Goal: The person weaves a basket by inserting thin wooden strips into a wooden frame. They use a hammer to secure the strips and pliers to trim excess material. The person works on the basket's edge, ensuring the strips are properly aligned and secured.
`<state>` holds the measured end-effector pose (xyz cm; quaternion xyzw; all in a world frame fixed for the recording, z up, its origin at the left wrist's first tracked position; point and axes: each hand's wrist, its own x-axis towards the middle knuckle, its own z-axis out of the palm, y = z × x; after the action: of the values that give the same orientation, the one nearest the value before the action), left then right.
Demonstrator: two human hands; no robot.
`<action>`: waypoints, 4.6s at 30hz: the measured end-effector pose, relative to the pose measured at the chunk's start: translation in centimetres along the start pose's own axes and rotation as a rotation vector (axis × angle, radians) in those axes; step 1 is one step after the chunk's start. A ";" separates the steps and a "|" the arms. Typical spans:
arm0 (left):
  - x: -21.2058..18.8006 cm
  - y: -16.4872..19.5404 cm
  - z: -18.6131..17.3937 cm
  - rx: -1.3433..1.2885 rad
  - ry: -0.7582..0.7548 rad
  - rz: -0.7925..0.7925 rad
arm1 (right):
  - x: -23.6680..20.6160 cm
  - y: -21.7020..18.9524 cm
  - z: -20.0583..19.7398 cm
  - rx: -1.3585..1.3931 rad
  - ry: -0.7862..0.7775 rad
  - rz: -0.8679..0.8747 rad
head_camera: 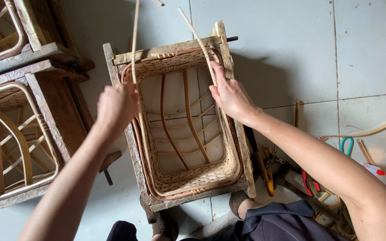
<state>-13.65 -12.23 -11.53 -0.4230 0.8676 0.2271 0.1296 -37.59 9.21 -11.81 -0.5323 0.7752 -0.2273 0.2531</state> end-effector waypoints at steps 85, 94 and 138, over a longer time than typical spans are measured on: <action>-4.0 4.5 4.0 0.180 0.402 0.817 | 6.3 2.7 -0.1 0.155 0.217 0.186; -24.8 -4.8 14.2 -0.138 0.053 0.698 | 6.1 3.6 -0.3 0.005 0.297 0.060; -20.6 -5.4 10.5 -0.276 0.338 0.788 | 14.4 -5.0 7.0 -0.124 0.212 -0.591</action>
<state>3.51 4.00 -13.52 -0.1050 0.9330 0.3004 -0.1681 -34.02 -6.53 -16.26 -0.7223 0.6214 -0.2976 0.0609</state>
